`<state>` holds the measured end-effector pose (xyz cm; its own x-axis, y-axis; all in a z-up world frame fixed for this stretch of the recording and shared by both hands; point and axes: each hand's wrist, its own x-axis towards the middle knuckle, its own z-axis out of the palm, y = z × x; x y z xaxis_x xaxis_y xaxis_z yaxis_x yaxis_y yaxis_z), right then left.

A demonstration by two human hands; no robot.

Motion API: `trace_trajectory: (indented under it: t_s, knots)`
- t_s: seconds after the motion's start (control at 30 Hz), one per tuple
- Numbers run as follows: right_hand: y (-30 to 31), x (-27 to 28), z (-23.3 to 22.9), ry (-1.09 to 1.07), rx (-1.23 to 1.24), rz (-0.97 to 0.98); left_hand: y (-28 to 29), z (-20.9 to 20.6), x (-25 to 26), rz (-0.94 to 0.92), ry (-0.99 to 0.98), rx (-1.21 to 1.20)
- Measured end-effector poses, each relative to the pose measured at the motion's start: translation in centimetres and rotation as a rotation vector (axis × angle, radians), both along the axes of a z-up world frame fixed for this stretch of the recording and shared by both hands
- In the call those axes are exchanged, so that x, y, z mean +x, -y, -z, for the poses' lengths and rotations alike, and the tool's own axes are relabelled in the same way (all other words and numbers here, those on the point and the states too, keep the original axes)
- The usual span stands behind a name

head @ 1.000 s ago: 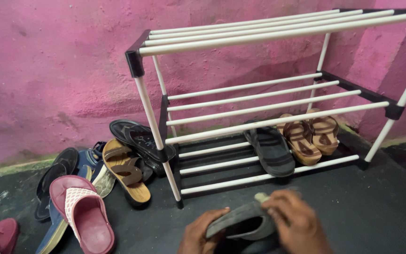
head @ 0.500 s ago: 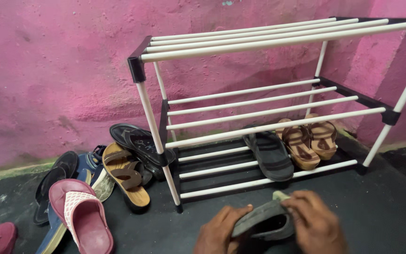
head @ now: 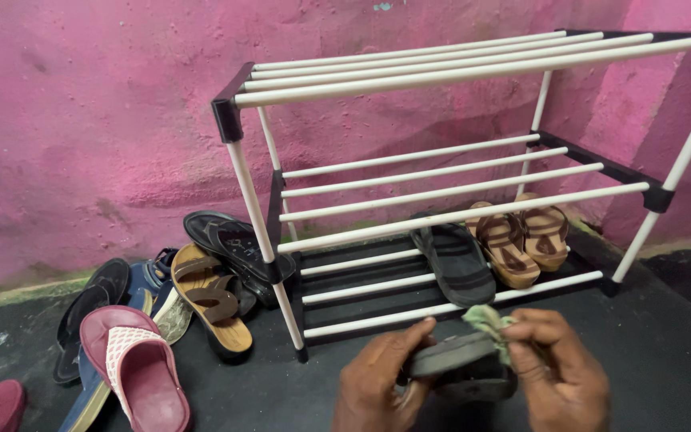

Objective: The person wipes several pairs of sandals and slippers with a cloth, cleaning the soles and uppers. They handle each pair individually, turning them over to wipe different surfaces, and place the cleaned shoes onto a nearby white shoe rack.

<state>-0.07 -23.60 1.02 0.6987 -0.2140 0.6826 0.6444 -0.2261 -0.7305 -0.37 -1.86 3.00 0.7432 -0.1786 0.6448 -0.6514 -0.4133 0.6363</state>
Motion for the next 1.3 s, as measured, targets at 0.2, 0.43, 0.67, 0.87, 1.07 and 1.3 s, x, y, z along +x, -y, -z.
trace_trajectory:
  t_s: [0.2,0.43,0.67,0.87,1.07,1.3]
  knots:
    - [-0.3,-0.6,-2.3,0.009,0.019,0.071,1.0,-2.0,0.0,0.043,0.211,-0.149]
    - [-0.7,-2.6,-7.7,0.349,-0.502,0.221,1.4,-4.8,-1.2,0.051,0.228,0.078]
    - [-2.7,-2.9,-9.4,0.774,-0.994,0.195,2.6,-4.9,-0.3,0.013,0.076,-0.021]
    - [-2.2,-2.8,-8.8,0.762,-1.08,0.267,3.3,-4.5,0.2,0.027,-0.039,-0.113]
    - [1.6,-2.2,-8.4,0.608,-0.904,0.434,3.8,-3.8,-0.1,0.088,0.279,-0.151]
    - [2.2,-0.8,-7.9,0.506,-0.546,0.338,5.2,-1.8,1.2,0.318,-0.476,-0.262]
